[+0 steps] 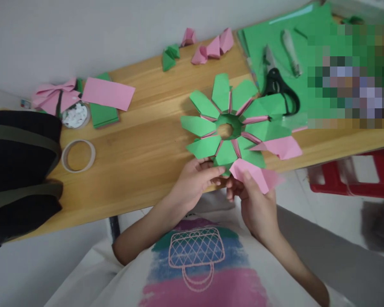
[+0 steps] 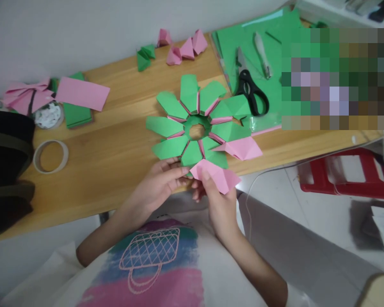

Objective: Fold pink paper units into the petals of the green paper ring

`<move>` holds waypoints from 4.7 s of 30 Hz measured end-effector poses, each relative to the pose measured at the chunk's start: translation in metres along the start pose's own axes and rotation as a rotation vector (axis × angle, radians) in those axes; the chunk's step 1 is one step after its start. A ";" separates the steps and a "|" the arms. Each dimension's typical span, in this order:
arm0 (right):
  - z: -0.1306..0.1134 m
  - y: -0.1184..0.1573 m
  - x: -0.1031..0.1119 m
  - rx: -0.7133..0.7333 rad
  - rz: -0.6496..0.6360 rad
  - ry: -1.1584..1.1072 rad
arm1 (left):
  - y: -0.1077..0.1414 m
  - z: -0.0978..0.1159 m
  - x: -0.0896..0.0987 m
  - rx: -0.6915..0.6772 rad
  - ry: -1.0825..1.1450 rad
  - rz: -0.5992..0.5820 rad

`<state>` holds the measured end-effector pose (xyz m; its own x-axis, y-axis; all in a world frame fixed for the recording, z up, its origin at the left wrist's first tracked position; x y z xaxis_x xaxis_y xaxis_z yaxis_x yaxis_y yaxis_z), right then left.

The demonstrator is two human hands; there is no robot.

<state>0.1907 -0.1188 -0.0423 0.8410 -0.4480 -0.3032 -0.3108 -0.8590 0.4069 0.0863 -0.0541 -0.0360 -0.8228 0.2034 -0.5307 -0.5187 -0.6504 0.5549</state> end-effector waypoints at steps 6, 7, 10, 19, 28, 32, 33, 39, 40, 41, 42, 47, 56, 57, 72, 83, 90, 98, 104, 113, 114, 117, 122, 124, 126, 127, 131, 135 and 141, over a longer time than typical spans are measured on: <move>-0.010 -0.010 0.012 0.075 0.115 0.086 | -0.001 -0.002 -0.004 0.019 0.027 -0.059; -0.012 -0.011 0.016 0.091 0.125 0.098 | -0.001 -0.001 -0.003 0.024 0.041 -0.054; -0.017 -0.012 0.022 0.134 0.138 0.120 | -0.001 0.002 0.000 0.028 0.076 -0.018; -0.017 -0.012 0.008 0.028 0.083 -0.021 | 0.002 0.005 0.000 0.015 0.033 -0.052; -0.015 -0.010 0.001 -0.107 0.011 -0.117 | 0.004 0.005 0.000 0.008 -0.024 -0.029; -0.016 -0.009 -0.001 -0.105 -0.011 -0.129 | 0.004 0.006 -0.001 -0.005 -0.012 -0.058; -0.016 -0.009 -0.001 -0.100 -0.009 -0.127 | 0.004 0.006 -0.001 -0.013 -0.016 -0.060; -0.017 -0.011 0.001 -0.035 0.022 -0.093 | 0.000 0.004 0.000 -0.018 -0.025 -0.097; -0.017 -0.010 0.001 -0.029 0.022 -0.088 | 0.000 0.003 0.000 -0.020 -0.022 -0.103; -0.017 -0.010 0.001 -0.025 0.022 -0.085 | 0.000 0.003 0.000 -0.021 -0.019 -0.105; -0.017 -0.010 0.001 -0.021 0.023 -0.081 | 0.000 0.003 0.000 -0.023 -0.014 -0.105; -0.018 -0.009 0.002 0.011 0.047 -0.059 | 0.001 0.003 0.001 -0.011 -0.024 -0.057; -0.015 -0.009 0.006 0.047 0.085 -0.018 | 0.000 0.002 0.000 0.007 -0.101 0.022; -0.014 -0.009 0.007 0.046 0.088 -0.015 | 0.000 0.002 0.001 0.003 -0.107 0.034; -0.007 -0.007 0.007 -0.020 0.037 0.108 | -0.003 -0.002 -0.005 -0.057 -0.125 -0.059; -0.024 -0.001 0.008 0.197 0.185 0.522 | -0.004 -0.001 0.004 -0.085 -0.165 0.087; -0.020 -0.003 0.000 0.214 0.205 0.407 | -0.004 -0.005 0.003 -0.057 -0.198 0.098; -0.017 -0.004 0.008 0.248 0.253 0.546 | -0.005 -0.003 0.003 -0.090 -0.182 0.101; -0.019 -0.003 0.022 0.330 0.342 0.589 | -0.005 -0.006 0.005 -0.065 -0.181 0.100; -0.018 -0.001 0.013 0.368 0.422 0.657 | -0.003 -0.006 0.005 -0.010 -0.187 0.092; -0.020 0.000 0.013 0.372 0.429 0.671 | -0.003 -0.006 0.004 -0.020 -0.192 0.092; -0.022 0.001 0.013 0.357 0.418 0.646 | -0.003 -0.005 0.005 -0.056 -0.212 0.103; -0.020 -0.002 0.013 0.253 0.354 0.608 | -0.003 -0.004 0.005 -0.088 -0.233 0.096; -0.020 -0.002 0.012 0.271 0.354 0.609 | -0.003 -0.004 0.005 -0.095 -0.239 0.088; -0.021 -0.002 0.011 0.299 0.374 0.612 | -0.003 -0.005 0.005 -0.087 -0.241 0.084; -0.021 -0.001 0.011 0.313 0.389 0.618 | -0.003 -0.006 0.005 -0.080 -0.240 0.083; -0.024 0.000 0.008 0.383 0.423 0.642 | -0.004 -0.008 0.006 -0.073 -0.234 0.089; -0.026 0.000 0.006 0.413 0.430 0.641 | -0.005 -0.008 0.005 -0.085 -0.218 0.080; -0.028 -0.003 0.008 0.474 0.343 0.696 | -0.005 -0.004 0.005 -0.083 -0.219 0.094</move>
<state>0.2111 -0.1133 -0.0216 0.6985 -0.5788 0.4208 -0.6132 -0.7873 -0.0652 0.0861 -0.0528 -0.0443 -0.9019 0.2874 -0.3226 -0.4243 -0.7299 0.5359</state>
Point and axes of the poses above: each hand's wrist, its own y-axis away from the middle knuckle, its own x-axis out of the back of the hand, z = x × y, the point moved 5 cm from there along -y, towards the middle knuckle, and after that the axes turned 2 degrees about -y, right-handed, at the moved point
